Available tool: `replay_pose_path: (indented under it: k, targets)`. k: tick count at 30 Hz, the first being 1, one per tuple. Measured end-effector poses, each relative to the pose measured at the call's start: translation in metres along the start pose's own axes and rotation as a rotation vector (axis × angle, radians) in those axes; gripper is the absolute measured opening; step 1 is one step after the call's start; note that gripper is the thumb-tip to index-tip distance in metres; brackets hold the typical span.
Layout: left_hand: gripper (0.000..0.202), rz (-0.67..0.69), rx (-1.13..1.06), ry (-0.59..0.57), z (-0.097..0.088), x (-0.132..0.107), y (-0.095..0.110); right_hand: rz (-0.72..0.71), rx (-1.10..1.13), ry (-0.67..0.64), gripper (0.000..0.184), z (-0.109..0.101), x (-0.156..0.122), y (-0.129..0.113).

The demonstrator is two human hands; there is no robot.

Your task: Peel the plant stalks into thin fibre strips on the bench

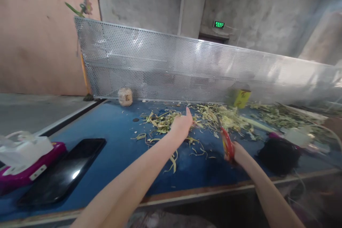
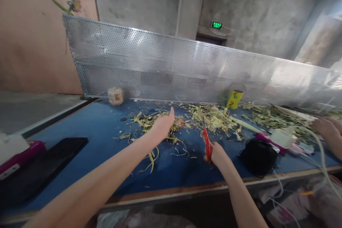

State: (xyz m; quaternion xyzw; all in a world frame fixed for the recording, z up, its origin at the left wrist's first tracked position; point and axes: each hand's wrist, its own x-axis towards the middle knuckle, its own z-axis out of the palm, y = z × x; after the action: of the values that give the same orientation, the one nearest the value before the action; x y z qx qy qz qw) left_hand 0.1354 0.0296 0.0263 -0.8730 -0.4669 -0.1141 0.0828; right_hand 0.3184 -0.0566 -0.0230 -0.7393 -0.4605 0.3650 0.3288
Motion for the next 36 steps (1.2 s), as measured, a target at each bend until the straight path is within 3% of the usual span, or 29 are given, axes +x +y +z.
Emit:
replay_pose_path:
  k: [2, 4, 7, 9, 11, 14, 15, 17, 20, 24, 27, 30, 32, 36]
  targets:
    - [0.082, -0.074, 0.011, -0.017, -0.006, -0.016, -0.027, 0.095, -0.190, 0.147, 0.052, -0.005, -0.006, -0.005]
    - [0.078, -0.152, 0.024, -0.019, -0.011, -0.033, -0.058, 0.133, -0.535, 0.342, 0.054, -0.008, -0.013, -0.015]
    - [0.069, -0.239, 0.040, -0.035, -0.016, -0.058, -0.098, 0.048, -0.789, 0.497, 0.051, -0.002, -0.019, -0.035]
    - [0.062, -0.282, 0.047, -0.040, -0.019, -0.072, -0.115, -0.054, -0.867, 0.503, 0.041, 0.012, -0.020, -0.050]
    - [0.061, -0.322, 0.057, -0.050, -0.020, -0.083, -0.121, -0.268, -0.884, 0.392, 0.031, 0.037, -0.021, -0.066]
    - [0.065, -0.343, 0.133, -0.086, -0.020, -0.094, -0.120, -0.693, -0.655, -0.003, 0.021, 0.089, -0.023, -0.090]
    - [0.066, -0.356, 0.161, -0.091, -0.020, -0.097, -0.119, -0.776, -0.607, -0.114, 0.018, 0.106, -0.024, -0.098]
    - [0.069, -0.426, 0.204, -0.129, -0.018, -0.102, -0.116, -0.822, -0.680, -0.164, 0.013, 0.138, -0.025, -0.114]
    - [0.071, -0.443, 0.218, -0.138, -0.017, -0.108, -0.115, -0.725, -0.873, -0.194, 0.025, 0.167, -0.025, -0.131]
    - [0.076, -0.434, 0.166, -0.199, -0.017, -0.116, -0.115, -0.746, -0.924, -0.225, 0.010, 0.173, -0.017, -0.132]
    - [0.076, -0.424, 0.176, -0.188, -0.018, -0.120, -0.112, -0.833, -0.786, -0.352, 0.005, 0.170, -0.004, -0.121]
    - [0.079, -0.333, 0.053, -0.259, -0.018, -0.121, -0.111, -0.852, -0.605, -0.465, 0.004, 0.164, 0.008, -0.113]
    - [0.076, -0.253, -0.054, -0.268, -0.017, -0.120, -0.112, -0.849, -0.523, -0.457, 0.004, 0.159, 0.011, -0.112]
    - [0.063, -0.144, -0.153, -0.158, -0.009, -0.115, -0.115, -0.884, -0.403, -0.363, 0.006, 0.147, 0.012, -0.118]
